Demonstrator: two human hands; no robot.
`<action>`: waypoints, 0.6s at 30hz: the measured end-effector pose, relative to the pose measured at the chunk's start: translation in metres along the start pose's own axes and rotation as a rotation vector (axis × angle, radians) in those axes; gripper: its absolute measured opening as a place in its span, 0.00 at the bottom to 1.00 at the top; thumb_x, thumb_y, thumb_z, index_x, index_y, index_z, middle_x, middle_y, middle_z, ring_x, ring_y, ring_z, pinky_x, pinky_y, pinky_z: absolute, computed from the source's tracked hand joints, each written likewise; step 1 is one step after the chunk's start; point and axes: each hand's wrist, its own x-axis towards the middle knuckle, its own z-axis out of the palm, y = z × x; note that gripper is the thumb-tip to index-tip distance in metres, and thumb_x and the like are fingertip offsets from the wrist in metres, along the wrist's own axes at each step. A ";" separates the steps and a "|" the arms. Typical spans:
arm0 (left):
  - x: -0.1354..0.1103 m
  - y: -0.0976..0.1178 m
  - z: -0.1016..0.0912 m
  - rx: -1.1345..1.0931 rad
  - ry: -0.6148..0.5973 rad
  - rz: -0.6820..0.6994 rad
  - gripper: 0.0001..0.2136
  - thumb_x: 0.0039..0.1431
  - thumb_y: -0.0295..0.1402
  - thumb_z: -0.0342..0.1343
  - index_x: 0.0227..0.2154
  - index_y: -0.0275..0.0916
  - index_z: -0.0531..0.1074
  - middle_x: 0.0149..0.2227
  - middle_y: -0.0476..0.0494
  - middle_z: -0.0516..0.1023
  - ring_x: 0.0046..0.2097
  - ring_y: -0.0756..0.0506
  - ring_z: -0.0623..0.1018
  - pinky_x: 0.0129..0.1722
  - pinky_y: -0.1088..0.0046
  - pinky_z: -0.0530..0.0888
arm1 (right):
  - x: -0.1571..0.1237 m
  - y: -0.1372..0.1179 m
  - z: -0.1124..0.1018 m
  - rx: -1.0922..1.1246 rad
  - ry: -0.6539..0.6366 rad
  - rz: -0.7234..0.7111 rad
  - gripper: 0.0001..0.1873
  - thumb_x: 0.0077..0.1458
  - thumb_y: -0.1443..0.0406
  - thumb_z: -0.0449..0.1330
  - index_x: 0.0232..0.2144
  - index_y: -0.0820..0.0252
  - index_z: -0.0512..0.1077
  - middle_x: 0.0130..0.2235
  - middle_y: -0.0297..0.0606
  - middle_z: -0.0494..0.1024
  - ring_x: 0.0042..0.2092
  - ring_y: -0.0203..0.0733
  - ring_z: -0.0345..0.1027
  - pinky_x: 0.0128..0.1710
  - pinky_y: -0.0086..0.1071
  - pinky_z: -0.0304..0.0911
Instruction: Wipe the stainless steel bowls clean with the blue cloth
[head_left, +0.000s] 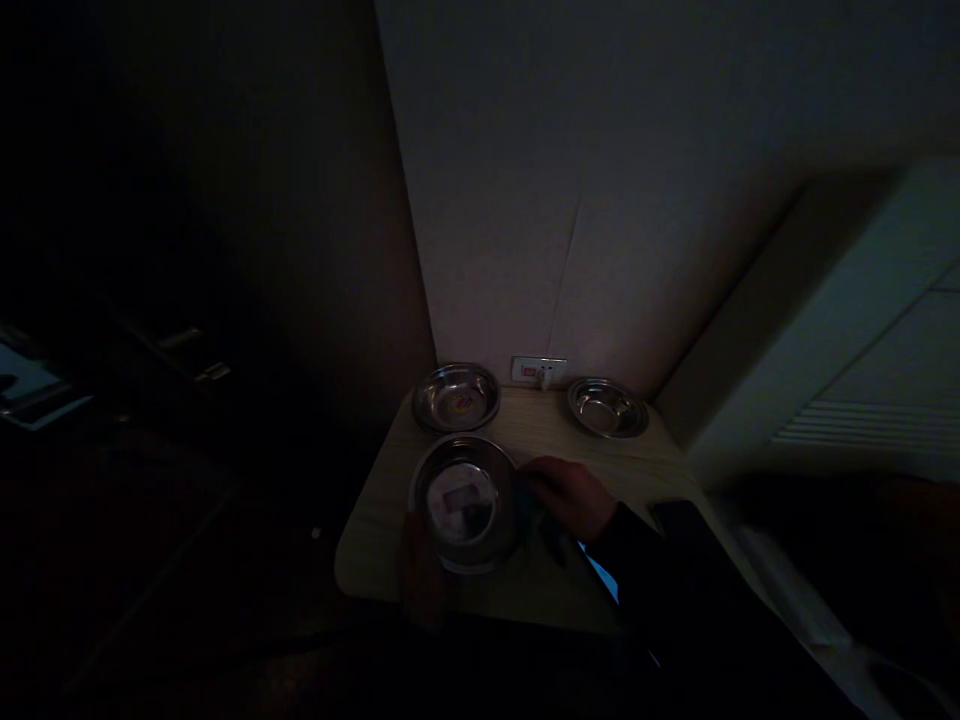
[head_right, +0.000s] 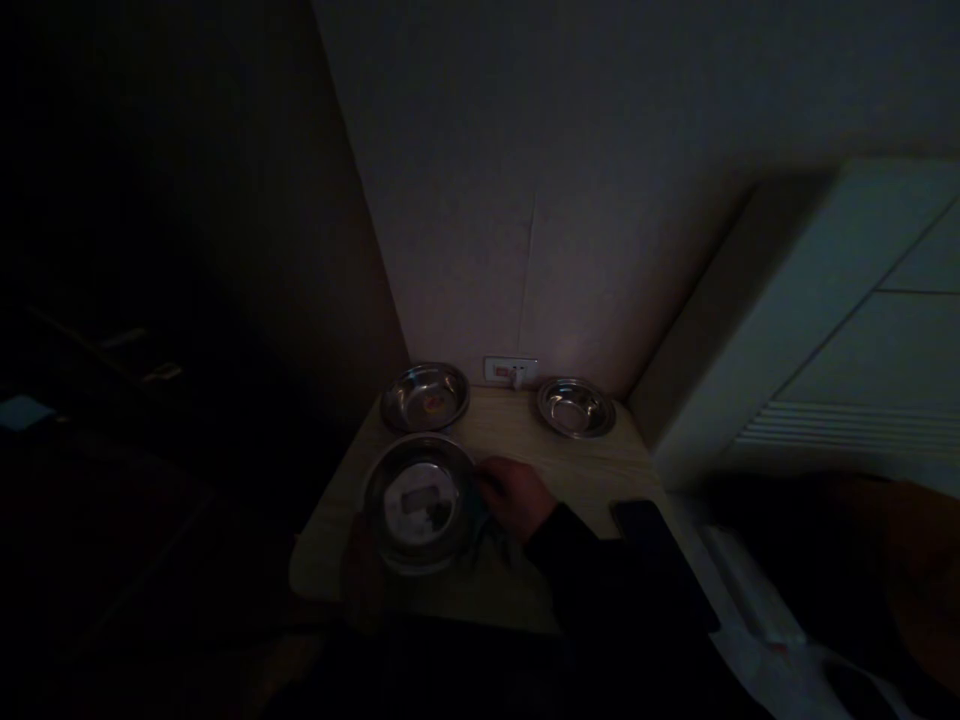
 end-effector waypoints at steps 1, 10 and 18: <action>0.001 0.001 -0.001 -0.010 -0.003 -0.041 0.25 0.64 0.37 0.32 0.53 0.28 0.65 0.55 0.27 0.70 0.56 0.38 0.71 0.53 0.61 0.68 | 0.000 0.004 -0.006 0.140 0.105 0.095 0.10 0.52 0.67 0.55 0.35 0.59 0.76 0.37 0.40 0.80 0.41 0.43 0.73 0.44 0.37 0.66; 0.017 -0.014 -0.006 -0.067 -0.051 -0.093 0.19 0.61 0.37 0.42 0.50 0.37 0.68 0.52 0.36 0.74 0.54 0.40 0.72 0.51 0.65 0.70 | -0.010 0.031 -0.004 0.514 0.334 0.343 0.18 0.44 0.54 0.61 0.35 0.60 0.76 0.35 0.39 0.81 0.37 0.44 0.74 0.40 0.39 0.68; 0.017 0.006 -0.025 0.048 -0.137 -0.066 0.23 0.62 0.42 0.38 0.50 0.34 0.68 0.49 0.29 0.74 0.50 0.36 0.75 0.49 0.60 0.71 | -0.014 0.032 -0.007 0.601 0.399 0.421 0.19 0.39 0.56 0.64 0.34 0.60 0.76 0.35 0.40 0.80 0.38 0.46 0.73 0.41 0.41 0.67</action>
